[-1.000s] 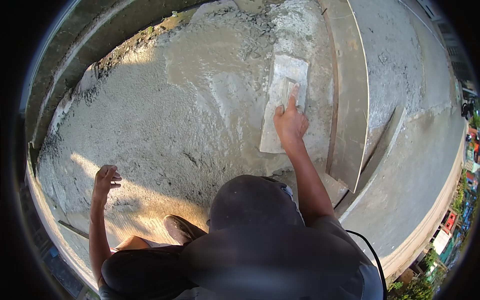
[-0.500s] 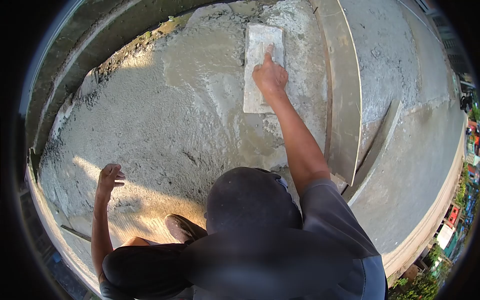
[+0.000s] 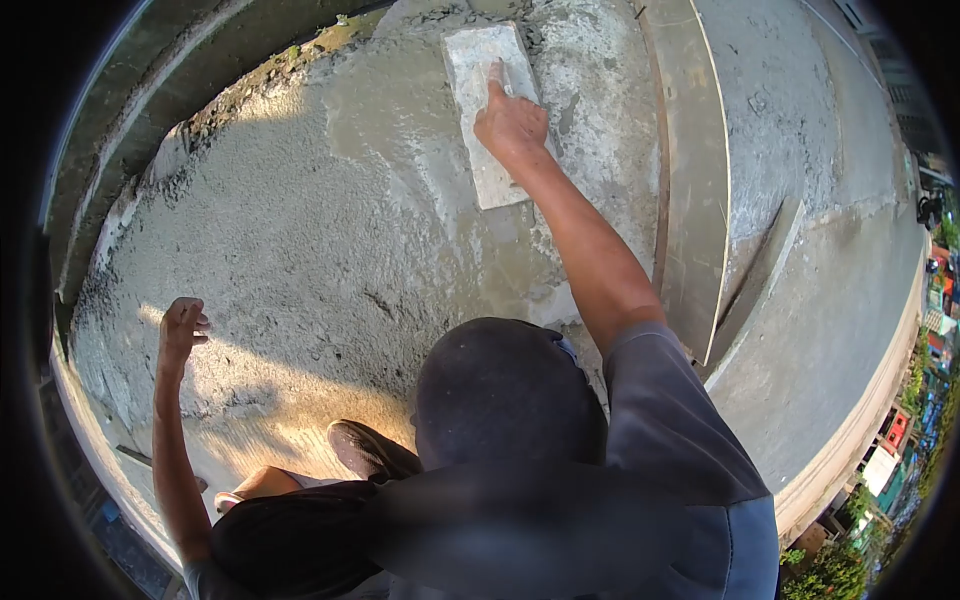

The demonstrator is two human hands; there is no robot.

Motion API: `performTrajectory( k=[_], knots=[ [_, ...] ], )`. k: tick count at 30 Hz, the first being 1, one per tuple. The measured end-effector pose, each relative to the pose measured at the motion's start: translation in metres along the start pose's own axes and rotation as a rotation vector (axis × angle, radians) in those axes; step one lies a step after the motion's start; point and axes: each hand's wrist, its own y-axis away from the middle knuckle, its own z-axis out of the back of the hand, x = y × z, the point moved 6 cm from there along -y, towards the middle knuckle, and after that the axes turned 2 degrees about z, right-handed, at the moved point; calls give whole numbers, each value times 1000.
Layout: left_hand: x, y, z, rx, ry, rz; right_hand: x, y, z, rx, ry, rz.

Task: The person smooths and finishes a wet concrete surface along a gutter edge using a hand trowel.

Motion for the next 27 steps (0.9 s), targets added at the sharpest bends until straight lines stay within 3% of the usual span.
performTrajectory(
  k=[4,8,12,15,19,27],
  knots=[
    [10,7,-4,2,60,31,-10,23,-4,98,55,-31],
    [18,10,-19,38,46,65,-11,-15,3,4,44,35],
    [12,16,-6,-9,65,55,-25,14,-2,3,92,33],
    [10,13,-9,16,62,72,-32,-43,13,-93,105,11],
    [0,18,-3,-20,97,35,-45,-6,20,77,153,-44],
    [-4,45,-15,15,116,13,-72,-50,31,-124,116,32]
  ],
)
